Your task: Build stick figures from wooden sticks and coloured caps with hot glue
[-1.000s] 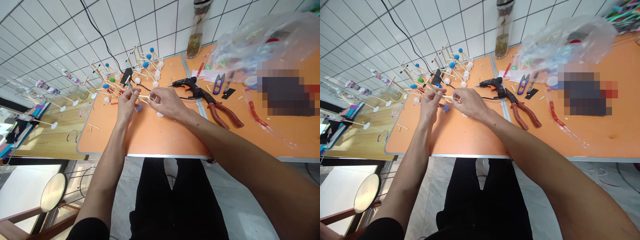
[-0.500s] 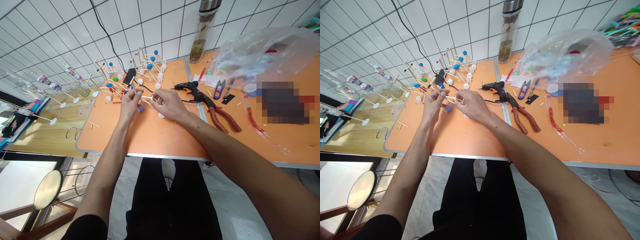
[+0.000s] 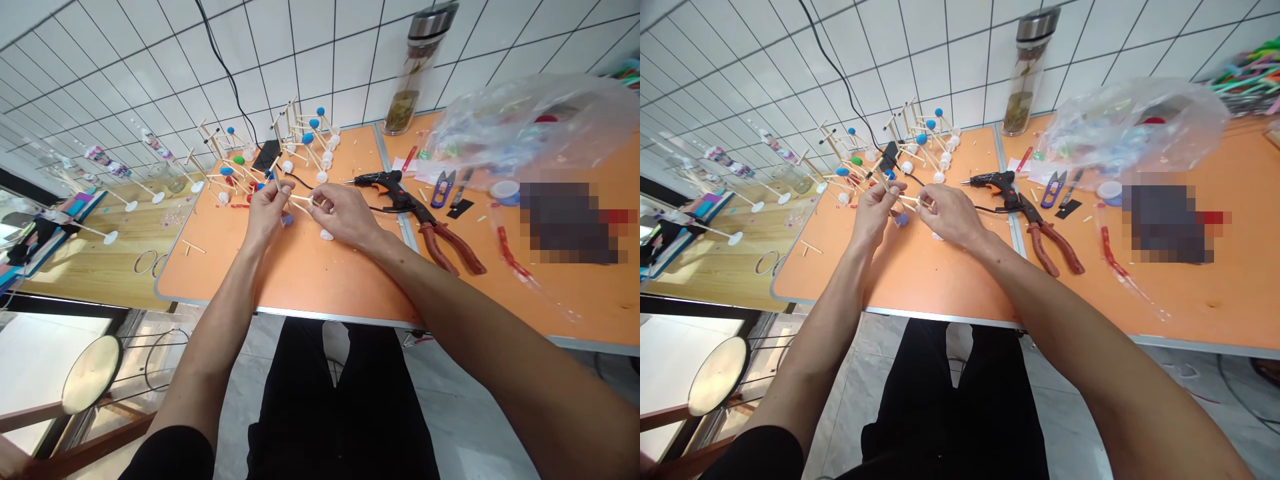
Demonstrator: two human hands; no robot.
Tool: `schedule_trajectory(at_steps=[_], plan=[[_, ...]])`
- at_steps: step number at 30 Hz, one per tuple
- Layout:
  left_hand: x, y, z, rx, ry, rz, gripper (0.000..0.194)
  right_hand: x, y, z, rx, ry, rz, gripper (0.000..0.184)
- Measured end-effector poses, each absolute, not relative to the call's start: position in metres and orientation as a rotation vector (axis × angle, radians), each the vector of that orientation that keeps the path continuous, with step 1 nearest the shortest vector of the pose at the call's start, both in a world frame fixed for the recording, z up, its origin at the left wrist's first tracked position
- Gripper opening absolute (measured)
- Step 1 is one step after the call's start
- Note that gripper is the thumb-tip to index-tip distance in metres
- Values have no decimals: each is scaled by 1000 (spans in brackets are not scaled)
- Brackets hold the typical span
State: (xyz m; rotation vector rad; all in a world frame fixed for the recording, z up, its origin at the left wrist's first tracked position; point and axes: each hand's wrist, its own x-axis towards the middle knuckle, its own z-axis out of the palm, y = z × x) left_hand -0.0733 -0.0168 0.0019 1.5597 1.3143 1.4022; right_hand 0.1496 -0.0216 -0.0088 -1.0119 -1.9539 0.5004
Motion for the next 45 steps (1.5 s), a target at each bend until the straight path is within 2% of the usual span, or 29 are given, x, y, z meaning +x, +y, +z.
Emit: schedule_trajectory(at_steps=[17,25,40,45], plan=[[-73,-18,3,1564,1304,1412,35,150,-23,-4,-1021,-1918,552,7],[-74,-17,2,1551,1323,1421,35,155,-18,-4,-1006,-1883,745,28],[-74,-18,4,1534,1325,1393,26,157,-14,2,-973,-1938,797,27],[-76,-17,2,1565,1315,1394,33,157,-12,-1,-925,-1897,882,24]])
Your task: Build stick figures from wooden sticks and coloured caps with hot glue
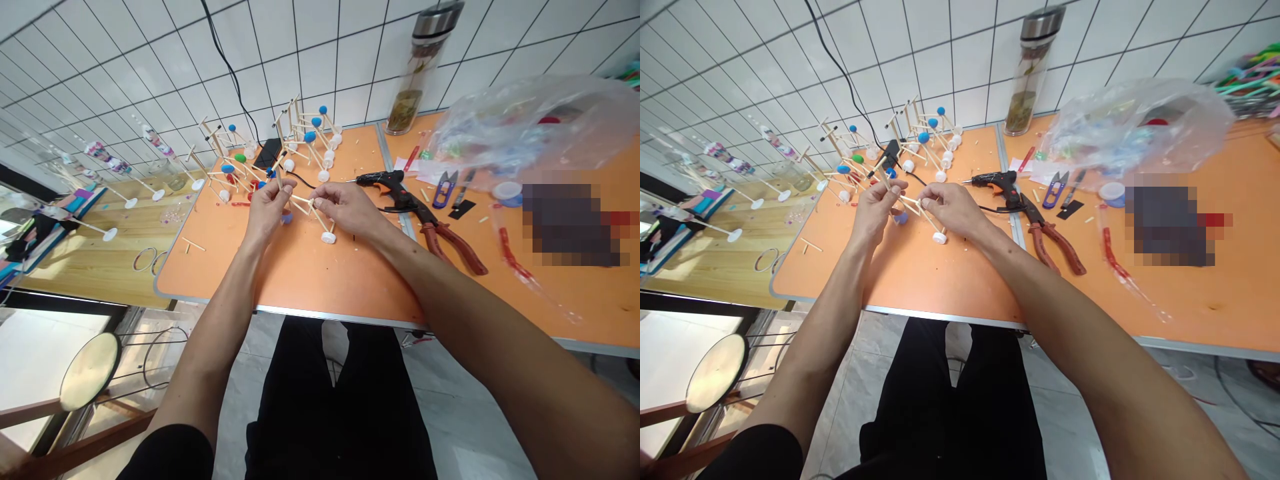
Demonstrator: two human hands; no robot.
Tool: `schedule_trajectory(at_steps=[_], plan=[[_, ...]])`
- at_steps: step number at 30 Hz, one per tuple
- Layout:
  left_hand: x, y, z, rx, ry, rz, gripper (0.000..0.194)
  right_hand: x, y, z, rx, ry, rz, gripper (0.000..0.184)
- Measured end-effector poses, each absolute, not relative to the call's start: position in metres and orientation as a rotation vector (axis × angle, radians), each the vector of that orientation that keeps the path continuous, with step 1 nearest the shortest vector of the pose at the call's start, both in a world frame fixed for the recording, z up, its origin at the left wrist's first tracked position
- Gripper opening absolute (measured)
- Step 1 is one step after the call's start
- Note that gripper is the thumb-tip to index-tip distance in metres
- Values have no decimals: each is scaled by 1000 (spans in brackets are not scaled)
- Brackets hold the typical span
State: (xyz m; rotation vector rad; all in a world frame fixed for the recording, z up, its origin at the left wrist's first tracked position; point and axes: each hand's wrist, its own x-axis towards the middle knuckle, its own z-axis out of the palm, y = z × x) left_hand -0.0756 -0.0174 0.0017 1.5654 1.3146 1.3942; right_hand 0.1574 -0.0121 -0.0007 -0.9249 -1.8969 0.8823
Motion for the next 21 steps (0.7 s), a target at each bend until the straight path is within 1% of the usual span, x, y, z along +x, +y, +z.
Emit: schedule_trajectory(at_steps=[3,8,14,16,21], plan=[[-75,-17,1,1568,1323,1410,39,157,-12,-1,-912,-1891,899,24],[-74,-17,2,1544,1337,1412,34,156,-11,-2,-902,-1883,910,22],[-76,-17,0,1565,1314,1415,39,155,-9,-5,-864,-1835,962,21],[-77,-16,-1,1572,1303,1411,37,154,-9,-5,-863,-1823,978,20],[-78,-14,-2,1547,1277,1402,26,154,-8,-6,-883,-1812,997,14]])
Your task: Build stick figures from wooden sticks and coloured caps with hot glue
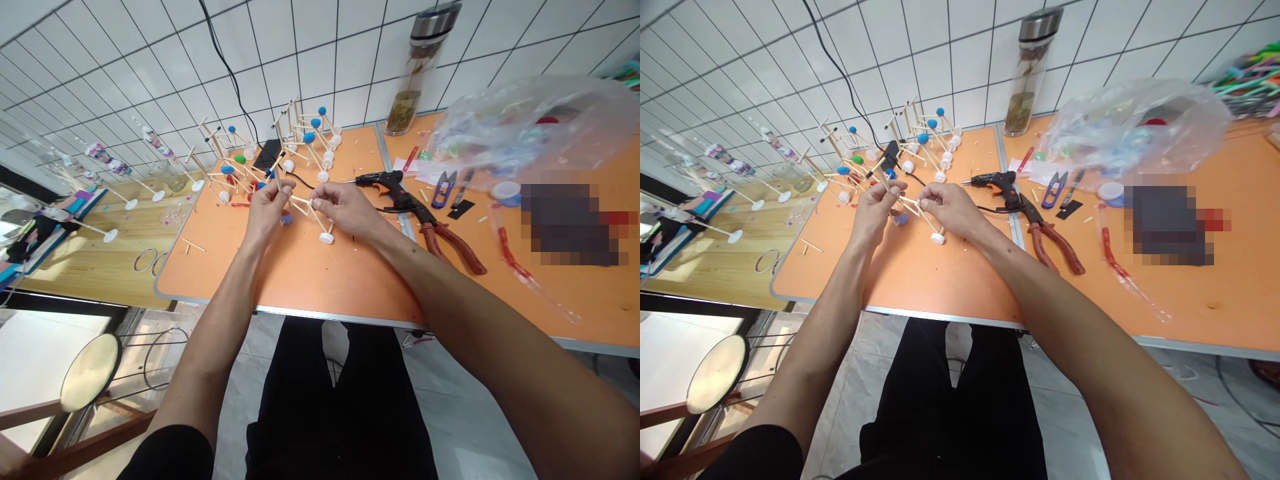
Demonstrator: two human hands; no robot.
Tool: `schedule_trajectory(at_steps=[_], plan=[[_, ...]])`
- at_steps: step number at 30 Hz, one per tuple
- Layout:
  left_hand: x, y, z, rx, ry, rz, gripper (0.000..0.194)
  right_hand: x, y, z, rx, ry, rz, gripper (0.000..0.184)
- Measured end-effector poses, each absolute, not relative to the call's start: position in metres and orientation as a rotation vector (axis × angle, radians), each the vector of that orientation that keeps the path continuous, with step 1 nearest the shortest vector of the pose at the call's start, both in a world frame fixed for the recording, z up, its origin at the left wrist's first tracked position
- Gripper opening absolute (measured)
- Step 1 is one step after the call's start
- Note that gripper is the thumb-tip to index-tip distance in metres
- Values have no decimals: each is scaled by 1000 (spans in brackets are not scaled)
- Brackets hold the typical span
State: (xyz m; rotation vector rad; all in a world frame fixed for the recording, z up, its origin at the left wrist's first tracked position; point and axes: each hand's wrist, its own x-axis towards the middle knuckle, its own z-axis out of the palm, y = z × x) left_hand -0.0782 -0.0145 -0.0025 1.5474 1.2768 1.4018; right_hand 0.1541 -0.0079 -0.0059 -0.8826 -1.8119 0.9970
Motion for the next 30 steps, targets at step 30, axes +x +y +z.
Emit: schedule_trajectory(at_steps=[30], plan=[[-78,-18,1,1557,1252,1378,34,149,-27,2,-1090,-1990,614,12]])
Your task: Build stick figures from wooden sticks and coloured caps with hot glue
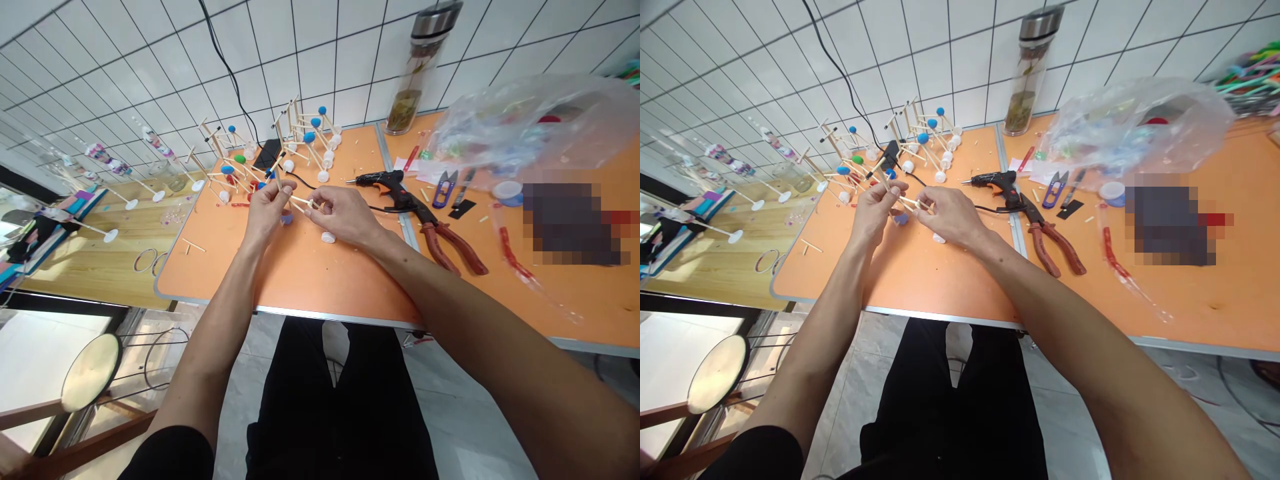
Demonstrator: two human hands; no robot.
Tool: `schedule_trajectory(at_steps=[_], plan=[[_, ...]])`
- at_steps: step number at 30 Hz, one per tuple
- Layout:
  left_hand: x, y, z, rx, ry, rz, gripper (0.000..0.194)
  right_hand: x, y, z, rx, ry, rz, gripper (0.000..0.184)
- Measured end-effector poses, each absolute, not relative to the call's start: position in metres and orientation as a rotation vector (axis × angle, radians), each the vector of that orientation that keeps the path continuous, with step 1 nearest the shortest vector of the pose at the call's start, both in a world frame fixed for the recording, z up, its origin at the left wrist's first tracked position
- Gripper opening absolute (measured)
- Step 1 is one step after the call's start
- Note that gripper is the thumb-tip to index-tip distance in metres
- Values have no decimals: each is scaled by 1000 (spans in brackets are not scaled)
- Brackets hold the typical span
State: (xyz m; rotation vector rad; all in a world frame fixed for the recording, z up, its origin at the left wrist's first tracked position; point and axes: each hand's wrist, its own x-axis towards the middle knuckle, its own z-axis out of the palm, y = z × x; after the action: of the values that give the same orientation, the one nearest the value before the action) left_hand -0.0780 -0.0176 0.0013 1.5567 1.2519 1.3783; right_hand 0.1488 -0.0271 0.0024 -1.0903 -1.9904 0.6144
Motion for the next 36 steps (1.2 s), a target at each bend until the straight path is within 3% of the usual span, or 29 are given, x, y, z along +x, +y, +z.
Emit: schedule_trajectory(at_steps=[5,15,24,36], plan=[[-78,-18,1,1562,1252,1385,35,150,-27,4,-1096,-1978,611,11],[-75,-20,4,1565,1306,1412,41,166,-24,16,-1017,-1850,664,28],[-72,-23,10,1563,1307,1411,25,178,-18,16,-1066,-1686,661,51],[-74,-22,8,1531,1315,1402,32,179,-15,15,-1060,-1683,671,57]])
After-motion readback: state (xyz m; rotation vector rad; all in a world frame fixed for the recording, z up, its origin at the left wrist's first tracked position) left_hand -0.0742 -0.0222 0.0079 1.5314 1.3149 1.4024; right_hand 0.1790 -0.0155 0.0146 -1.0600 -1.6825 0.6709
